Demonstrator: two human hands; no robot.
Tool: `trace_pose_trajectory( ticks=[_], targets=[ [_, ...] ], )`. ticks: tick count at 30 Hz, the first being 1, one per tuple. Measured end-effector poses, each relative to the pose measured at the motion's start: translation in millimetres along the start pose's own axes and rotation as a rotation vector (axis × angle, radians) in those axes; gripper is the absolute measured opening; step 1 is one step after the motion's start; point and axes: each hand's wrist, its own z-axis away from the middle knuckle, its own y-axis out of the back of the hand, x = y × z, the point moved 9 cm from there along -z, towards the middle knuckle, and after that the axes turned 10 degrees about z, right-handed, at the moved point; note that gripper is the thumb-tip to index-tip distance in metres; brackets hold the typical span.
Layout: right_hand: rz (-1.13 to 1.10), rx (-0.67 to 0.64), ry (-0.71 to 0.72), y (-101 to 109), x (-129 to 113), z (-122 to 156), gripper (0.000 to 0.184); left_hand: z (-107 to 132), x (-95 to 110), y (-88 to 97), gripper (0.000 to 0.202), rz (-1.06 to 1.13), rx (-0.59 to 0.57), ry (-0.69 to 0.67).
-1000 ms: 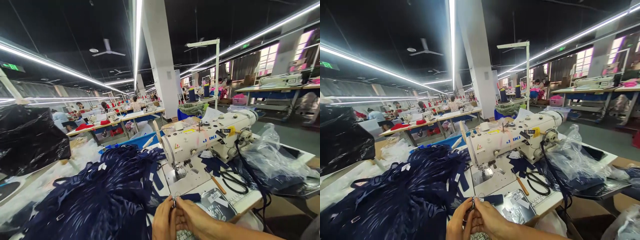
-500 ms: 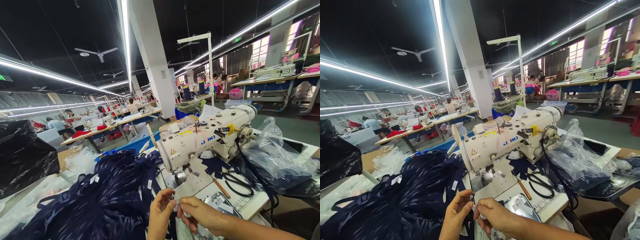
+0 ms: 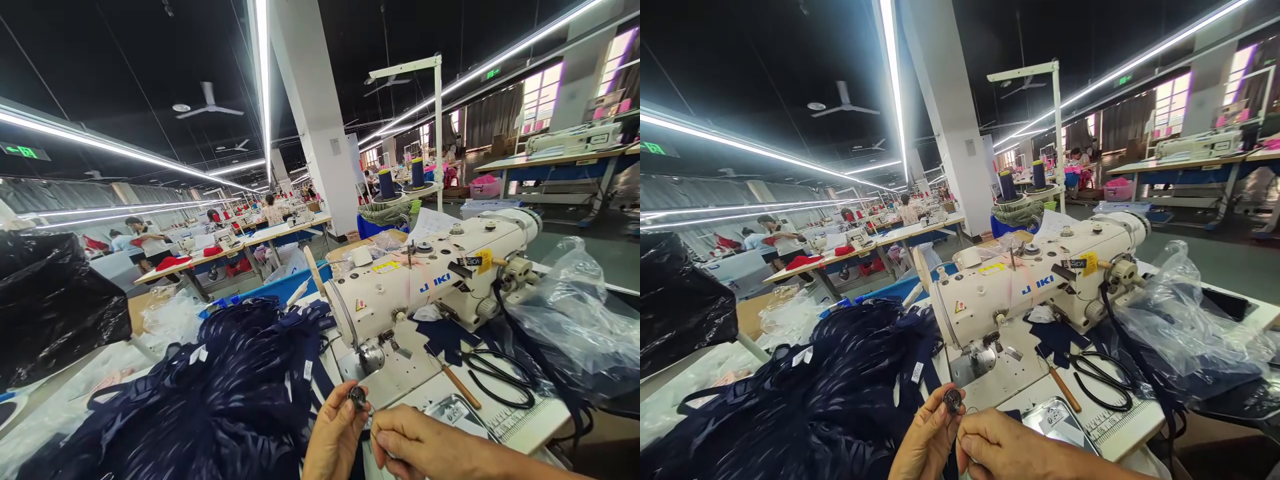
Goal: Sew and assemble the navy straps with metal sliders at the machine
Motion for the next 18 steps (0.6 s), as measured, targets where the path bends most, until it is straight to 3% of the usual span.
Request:
trace_pose_trajectory(
  ticks=[5,8,11,14,18],
  targets=[
    [-0.146,-0.007,0.039,-4.6,-5.9,-3.8,0.024,-1.6,9.3,0.2,0.027,-0.235,-0.014,-0.167],
    [-0.520,0.170,0.109,13.2,-5.1,-8.5,0.028,-1.4,13.6,3.5,0.029,-0.258,-0.016,-0.258],
    [-0.774,0.372,0.060,31.1,15.0,-9.1,0.028,-1.4,8.6,8.6,0.030,-0.135,0.004,-0.194],
    [-0.753,0.416,-0.037,34.3,33.3,-8.1,0.031,1.9,7.4,11.2,0.027,-0.042,0.047,-0.150],
    [-0.555,0.424,-0.094,36.4,43.7,-3.4,0.032,3.0,7.0,11.6,0.026,0.012,0.050,-0.124]
  ],
)
